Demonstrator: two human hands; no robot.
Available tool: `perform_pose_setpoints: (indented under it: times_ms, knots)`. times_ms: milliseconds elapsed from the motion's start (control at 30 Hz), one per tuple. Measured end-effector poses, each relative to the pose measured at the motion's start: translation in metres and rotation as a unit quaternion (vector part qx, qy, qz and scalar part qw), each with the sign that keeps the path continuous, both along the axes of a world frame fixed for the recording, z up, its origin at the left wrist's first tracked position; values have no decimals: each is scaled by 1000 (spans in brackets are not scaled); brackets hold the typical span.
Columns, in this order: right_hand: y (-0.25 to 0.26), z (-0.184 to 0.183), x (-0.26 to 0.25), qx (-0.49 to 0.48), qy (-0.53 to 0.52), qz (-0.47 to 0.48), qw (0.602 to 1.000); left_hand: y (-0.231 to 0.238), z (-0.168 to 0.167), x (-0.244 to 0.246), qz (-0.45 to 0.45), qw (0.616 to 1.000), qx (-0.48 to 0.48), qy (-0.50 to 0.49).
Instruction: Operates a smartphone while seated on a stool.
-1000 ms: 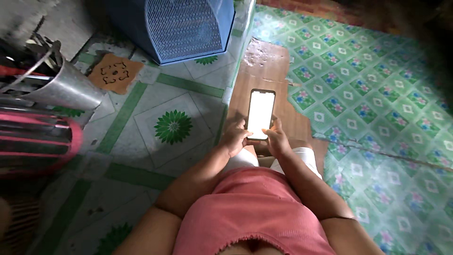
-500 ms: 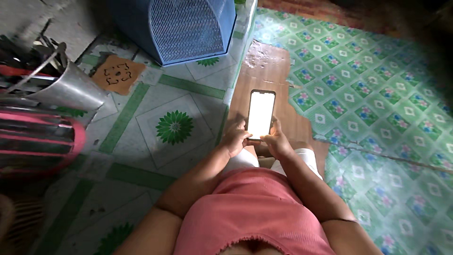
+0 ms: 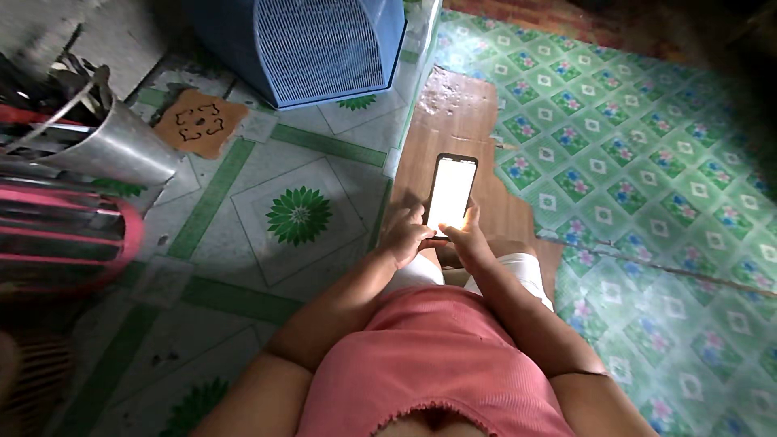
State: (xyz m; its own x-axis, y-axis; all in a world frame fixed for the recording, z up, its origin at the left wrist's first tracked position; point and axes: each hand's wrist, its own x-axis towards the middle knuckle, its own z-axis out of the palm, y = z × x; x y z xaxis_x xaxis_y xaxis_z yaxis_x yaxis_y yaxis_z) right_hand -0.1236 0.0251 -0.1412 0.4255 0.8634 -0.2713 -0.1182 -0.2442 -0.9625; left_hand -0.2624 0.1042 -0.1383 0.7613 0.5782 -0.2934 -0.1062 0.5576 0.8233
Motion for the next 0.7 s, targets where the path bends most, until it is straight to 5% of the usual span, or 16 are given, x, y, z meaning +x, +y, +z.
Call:
perform_pose_setpoints:
  times_ms: [200, 700]
  knots:
    - [-3, -2, 8, 72, 52, 31, 996, 0, 4, 0, 16, 1000, -23, -10]
    - [-7, -3, 12, 69, 72, 56, 993, 2, 5, 1, 28, 999, -30, 5]
